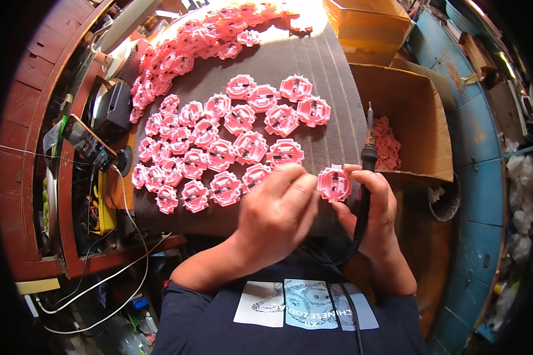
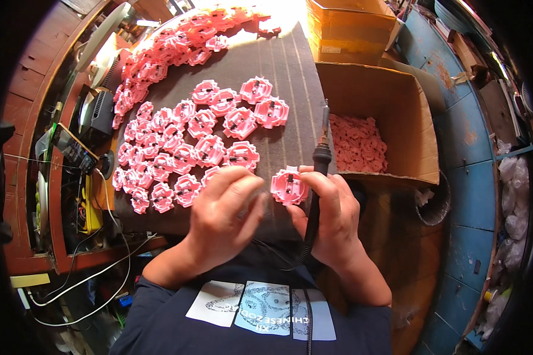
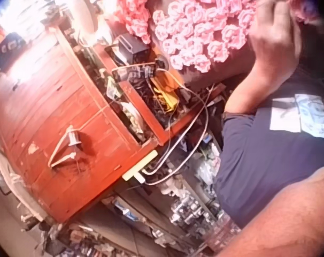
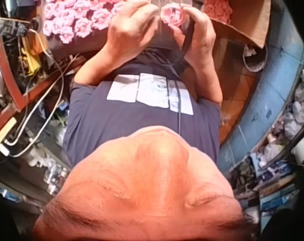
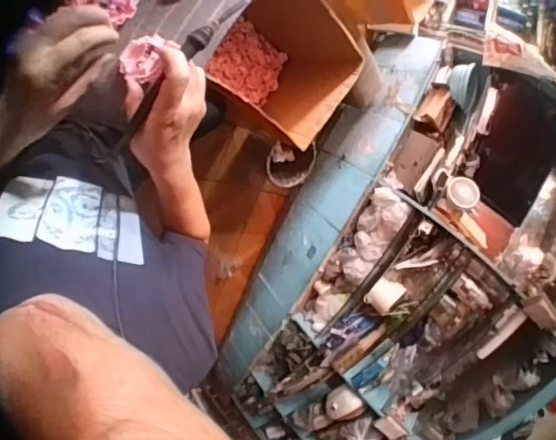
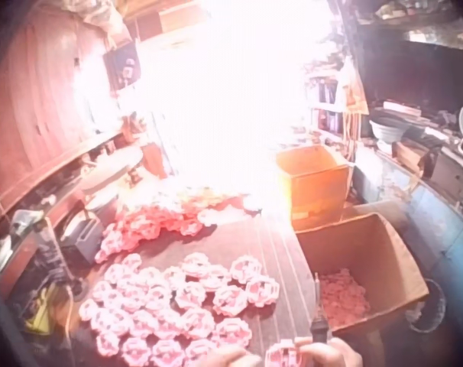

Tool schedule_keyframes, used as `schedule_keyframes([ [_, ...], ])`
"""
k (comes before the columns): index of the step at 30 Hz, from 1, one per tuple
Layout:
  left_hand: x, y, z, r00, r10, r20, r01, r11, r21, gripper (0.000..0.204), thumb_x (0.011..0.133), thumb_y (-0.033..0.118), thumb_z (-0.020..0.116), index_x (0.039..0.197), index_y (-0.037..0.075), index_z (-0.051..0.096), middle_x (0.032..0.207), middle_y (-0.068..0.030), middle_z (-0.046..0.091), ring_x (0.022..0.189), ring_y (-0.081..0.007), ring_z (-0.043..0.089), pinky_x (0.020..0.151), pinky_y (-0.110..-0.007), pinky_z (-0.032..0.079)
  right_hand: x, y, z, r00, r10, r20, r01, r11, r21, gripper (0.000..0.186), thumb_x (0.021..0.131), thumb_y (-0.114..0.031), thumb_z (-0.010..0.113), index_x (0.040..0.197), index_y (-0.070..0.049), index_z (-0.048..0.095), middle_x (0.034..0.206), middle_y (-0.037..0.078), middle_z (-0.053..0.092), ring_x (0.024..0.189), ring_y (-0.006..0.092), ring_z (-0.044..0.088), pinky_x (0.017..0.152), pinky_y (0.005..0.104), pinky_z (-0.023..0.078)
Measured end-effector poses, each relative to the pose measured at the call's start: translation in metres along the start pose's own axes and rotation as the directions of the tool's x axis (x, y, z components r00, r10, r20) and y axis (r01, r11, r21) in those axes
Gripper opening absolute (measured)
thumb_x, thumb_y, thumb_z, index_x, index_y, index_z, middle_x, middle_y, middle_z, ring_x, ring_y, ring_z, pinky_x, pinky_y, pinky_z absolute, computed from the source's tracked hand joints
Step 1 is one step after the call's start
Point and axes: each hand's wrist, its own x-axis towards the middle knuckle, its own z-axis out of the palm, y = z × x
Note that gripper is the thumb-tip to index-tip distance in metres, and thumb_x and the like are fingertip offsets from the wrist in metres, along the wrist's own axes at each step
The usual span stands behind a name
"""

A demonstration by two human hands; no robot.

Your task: The person uses a soldering iron to apply solder to small pink plastic components on a workbench. They pick up each component, apply heat and solder, then place the finished piece into a cardboard box.

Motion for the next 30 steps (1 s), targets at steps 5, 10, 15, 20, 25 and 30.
schedule_keyframes([
  [5, 0.003, -0.014, -0.015, 0.972, -0.151, 0.182, 0.053, 0.887, 0.458, 0.026, 0.087, 0.012, 0.080, 0.111, 0.006, 0.072, 0.114, -0.0107, 0.065, 0.106, -0.0314, 0.061, 0.090, -0.046, 0.047, 0.009, 0.009, -0.002, 0.998, -0.015, -0.068, 0.009, 0.995, -0.098, 0.063, 0.078, 0.000, 0.085, 0.134, -0.004, 0.058, 0.122, 0.021, 0.071, 0.101, 0.0414, 0.071, 0.088, 0.0463, 0.058],
  [10, 0.003, -0.005, 0.007, 0.983, 0.010, 0.182, -0.071, 0.941, 0.330, 0.024, 0.086, 0.015, 0.081, 0.107, 0.007, 0.072, 0.115, -0.0101, 0.065, 0.107, -0.0294, 0.061, 0.089, -0.045, 0.046, 0.022, 0.037, -0.021, 0.964, 0.049, -0.262, -0.118, 0.960, -0.253, 0.065, 0.079, 0.002, 0.085, 0.137, -0.001, 0.056, 0.128, 0.023, 0.070, 0.107, 0.0381, 0.071, 0.092, 0.0429, 0.057],
  [15, -0.002, -0.004, 0.026, 0.986, 0.091, 0.141, -0.110, 0.985, 0.133, 0.019, 0.086, 0.006, 0.079, 0.102, -0.001, 0.070, 0.113, -0.0151, 0.065, 0.106, -0.0346, 0.063, 0.092, -0.045, 0.053, 0.004, 0.006, -0.011, 0.974, -0.224, -0.023, 0.223, 0.974, -0.042, 0.052, 0.082, 0.003, 0.081, 0.128, -0.003, 0.055, 0.109, 0.020, 0.070, 0.081, 0.0373, 0.062, 0.076, 0.0466, 0.053],
  [20, -0.004, -0.004, 0.028, 0.985, 0.141, 0.101, -0.147, 0.988, 0.054, 0.019, 0.085, -0.001, 0.076, 0.103, -0.003, 0.070, 0.114, -0.0176, 0.066, 0.106, -0.0369, 0.064, 0.092, -0.045, 0.054, 0.003, 0.006, 0.002, 0.966, -0.258, -0.007, 0.258, 0.965, -0.050, 0.052, 0.082, 0.008, 0.078, 0.128, -0.003, 0.056, 0.102, 0.019, 0.067, 0.074, 0.0387, 0.057, 0.065, 0.0491, 0.047],
  [25, -0.004, -0.005, 0.027, 0.981, 0.166, 0.100, -0.168, 0.986, 0.011, 0.021, 0.085, -0.001, 0.077, 0.104, -0.004, 0.070, 0.117, -0.0184, 0.067, 0.108, -0.0374, 0.064, 0.093, -0.044, 0.055, 0.000, 0.012, 0.001, 0.968, -0.249, 0.004, 0.249, 0.968, -0.035, 0.050, 0.083, 0.008, 0.076, 0.128, -0.003, 0.057, 0.100, 0.017, 0.067, 0.071, 0.0372, 0.056, 0.063, 0.0478, 0.045],
  [30, -0.002, -0.002, 0.027, 0.987, 0.141, 0.070, -0.140, 0.990, -0.031, 0.024, 0.083, 0.001, 0.081, 0.103, -0.004, 0.071, 0.118, -0.0180, 0.067, 0.108, -0.0368, 0.065, 0.092, -0.044, 0.055, 0.005, 0.003, 0.000, 0.983, -0.182, 0.015, 0.183, 0.983, -0.034, 0.047, 0.085, 0.010, 0.074, 0.127, -0.003, 0.057, 0.096, 0.014, 0.067, 0.074, 0.0304, 0.061, 0.066, 0.0413, 0.050],
])
